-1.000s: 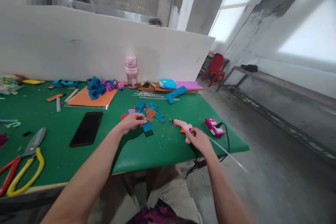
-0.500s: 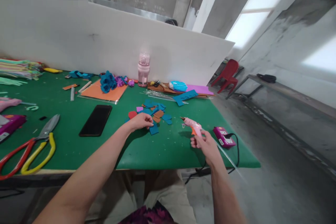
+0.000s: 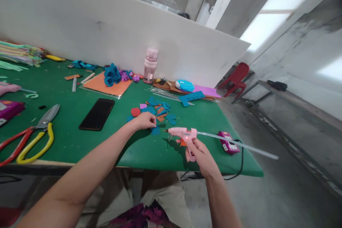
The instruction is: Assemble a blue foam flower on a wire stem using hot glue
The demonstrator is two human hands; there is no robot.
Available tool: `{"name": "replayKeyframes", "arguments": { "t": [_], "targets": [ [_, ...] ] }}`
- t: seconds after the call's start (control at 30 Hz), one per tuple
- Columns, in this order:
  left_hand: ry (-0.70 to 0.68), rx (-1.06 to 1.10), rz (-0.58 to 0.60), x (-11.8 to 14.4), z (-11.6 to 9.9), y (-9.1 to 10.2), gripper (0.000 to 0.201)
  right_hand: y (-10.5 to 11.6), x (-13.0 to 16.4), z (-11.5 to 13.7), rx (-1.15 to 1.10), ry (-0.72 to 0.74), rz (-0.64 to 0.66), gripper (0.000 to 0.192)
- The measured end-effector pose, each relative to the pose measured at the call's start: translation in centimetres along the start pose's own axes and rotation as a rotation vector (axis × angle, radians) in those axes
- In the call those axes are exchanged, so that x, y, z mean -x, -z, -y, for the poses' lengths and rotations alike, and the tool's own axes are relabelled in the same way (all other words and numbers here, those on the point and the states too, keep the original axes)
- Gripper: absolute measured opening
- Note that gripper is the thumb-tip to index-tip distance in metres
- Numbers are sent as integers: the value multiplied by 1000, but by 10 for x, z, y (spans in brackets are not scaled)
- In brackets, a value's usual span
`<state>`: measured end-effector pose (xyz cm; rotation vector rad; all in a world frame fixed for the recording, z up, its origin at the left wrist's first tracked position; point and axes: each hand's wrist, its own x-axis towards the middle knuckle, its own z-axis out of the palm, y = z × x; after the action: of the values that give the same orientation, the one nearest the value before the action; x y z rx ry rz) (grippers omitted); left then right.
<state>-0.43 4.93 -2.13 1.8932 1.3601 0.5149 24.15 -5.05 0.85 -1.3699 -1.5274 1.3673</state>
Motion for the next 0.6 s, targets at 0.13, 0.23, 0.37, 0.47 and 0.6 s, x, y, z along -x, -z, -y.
{"name": "replayKeyframes", "arguments": {
  "t": [0.13,0.23,0.37,0.47,0.6],
  "targets": [
    [8,-19,19,1,-2,0,8,-8,-1,12,175,57,14,41],
    [21,1,30,0,-1,-1,8,-13,-6,13,265,87,5,40],
    [23,30,19,0,0,-3,8,-17,-12,10,358,116,0,39],
    [29,46,15,0,0,-3,7,-18,-14,11,418,155,17,36],
    [27,48,14,-1,0,-3,6,-20,-17,11,479,190,40,34]
  ]
}}
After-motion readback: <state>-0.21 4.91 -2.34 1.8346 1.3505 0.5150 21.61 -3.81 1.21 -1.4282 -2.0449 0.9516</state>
